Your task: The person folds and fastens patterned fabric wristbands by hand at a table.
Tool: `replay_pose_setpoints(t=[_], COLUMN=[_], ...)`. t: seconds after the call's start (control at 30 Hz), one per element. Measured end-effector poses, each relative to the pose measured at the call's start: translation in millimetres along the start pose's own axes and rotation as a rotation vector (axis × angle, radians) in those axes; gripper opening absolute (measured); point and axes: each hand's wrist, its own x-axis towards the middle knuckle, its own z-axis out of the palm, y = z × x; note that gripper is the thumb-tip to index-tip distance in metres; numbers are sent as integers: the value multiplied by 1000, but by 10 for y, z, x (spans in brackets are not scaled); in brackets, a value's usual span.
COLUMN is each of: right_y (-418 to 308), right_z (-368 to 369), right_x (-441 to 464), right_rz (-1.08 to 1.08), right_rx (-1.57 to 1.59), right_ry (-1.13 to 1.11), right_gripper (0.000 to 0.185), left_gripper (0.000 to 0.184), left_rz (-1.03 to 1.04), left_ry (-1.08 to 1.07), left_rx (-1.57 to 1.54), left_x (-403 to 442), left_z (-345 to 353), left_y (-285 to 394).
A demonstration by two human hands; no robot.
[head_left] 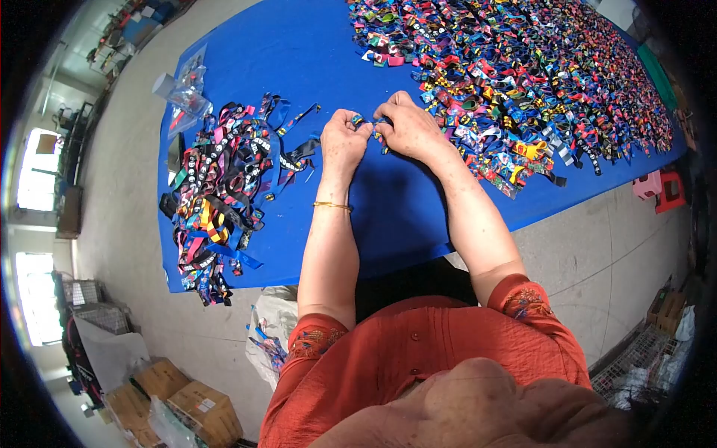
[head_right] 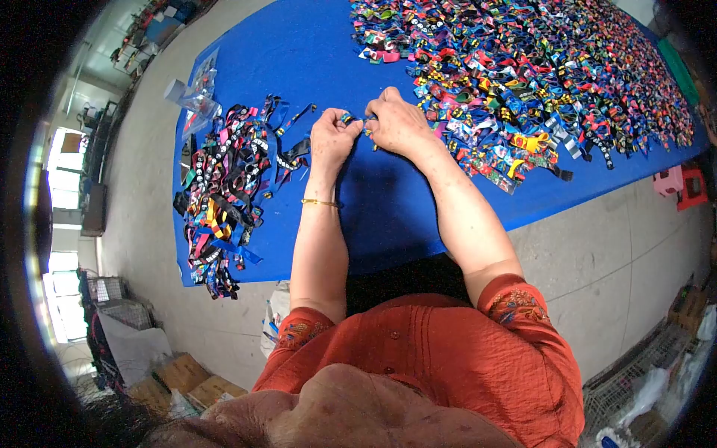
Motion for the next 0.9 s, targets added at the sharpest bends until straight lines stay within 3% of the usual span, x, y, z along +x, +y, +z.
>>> replay_pose_setpoints(t=[0.27,0.47,0.57,0.83,0.9], right_y=[-1,60,86,131,9], right_z=[51,-9,-40,-111,-212], right_x=[45,172,317,500,402], right_rz=[-9,45,28,63,53], right_rx=[-23,-109,-198,-347,-351], right_ry=[27,153,210,70,162], right_gripper=[15,13,15,22,24], left_gripper=[38,44,39,29,22], left_rz=[135,141,147,412,488], left_ry=[86,242,211,165,175], left_rx=[145,117,154,95,91], left_x=[48,-62,-126,-568,-707], left_z=[78,-23,-74,-346,-455], left_y=[-171,140,252,274,231])
